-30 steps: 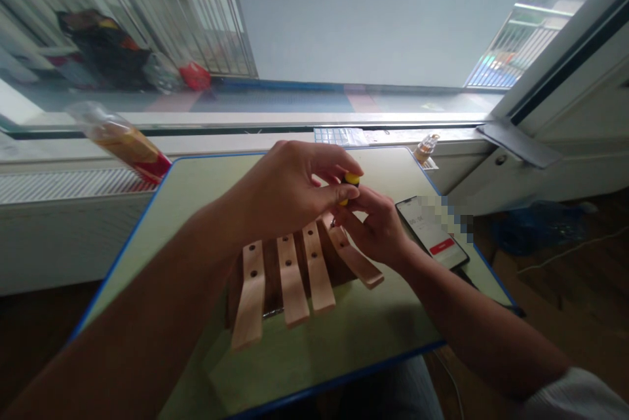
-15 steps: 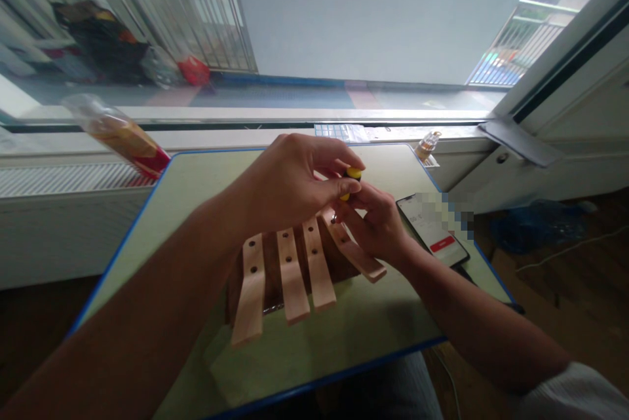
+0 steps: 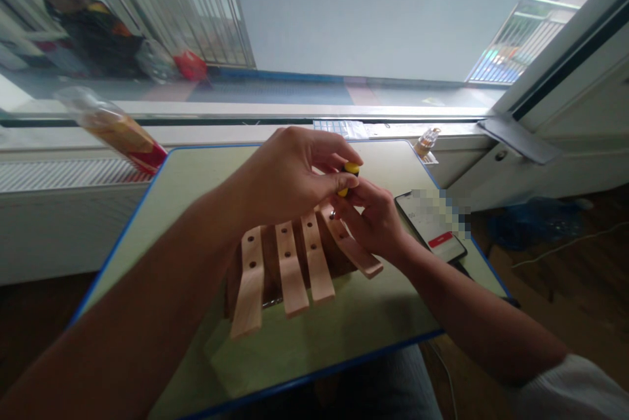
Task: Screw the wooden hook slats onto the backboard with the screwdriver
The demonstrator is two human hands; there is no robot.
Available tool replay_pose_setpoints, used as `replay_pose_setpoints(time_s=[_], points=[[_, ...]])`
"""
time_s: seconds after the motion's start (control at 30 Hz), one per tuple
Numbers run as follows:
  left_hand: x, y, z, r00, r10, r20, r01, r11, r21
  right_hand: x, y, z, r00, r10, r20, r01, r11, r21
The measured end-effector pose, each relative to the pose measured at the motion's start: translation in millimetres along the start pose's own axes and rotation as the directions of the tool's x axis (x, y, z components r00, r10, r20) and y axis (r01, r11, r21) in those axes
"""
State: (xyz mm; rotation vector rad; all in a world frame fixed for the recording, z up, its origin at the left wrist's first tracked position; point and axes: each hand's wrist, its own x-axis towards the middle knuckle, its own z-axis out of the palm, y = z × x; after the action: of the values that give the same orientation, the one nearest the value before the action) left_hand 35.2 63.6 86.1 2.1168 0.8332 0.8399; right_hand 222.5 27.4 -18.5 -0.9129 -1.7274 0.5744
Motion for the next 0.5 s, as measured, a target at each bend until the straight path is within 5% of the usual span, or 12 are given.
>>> replay_pose_setpoints(time_s=[0.33,0.5], points=[[-2.4,-0.6,1.5,1.000,-0.005,0.000,0.005,1.000,0.007,-0.5,0.1,2.5,1.000,-0.002,-0.012,0.002,1.000,-0.006],[-5.7,1.4,-14.4,0.997,0.045,0.056,-0.054,0.984,0.173,-1.7,-2.4,1.0,0.998,-0.055,-0.021,0.055,0.998,-0.041]])
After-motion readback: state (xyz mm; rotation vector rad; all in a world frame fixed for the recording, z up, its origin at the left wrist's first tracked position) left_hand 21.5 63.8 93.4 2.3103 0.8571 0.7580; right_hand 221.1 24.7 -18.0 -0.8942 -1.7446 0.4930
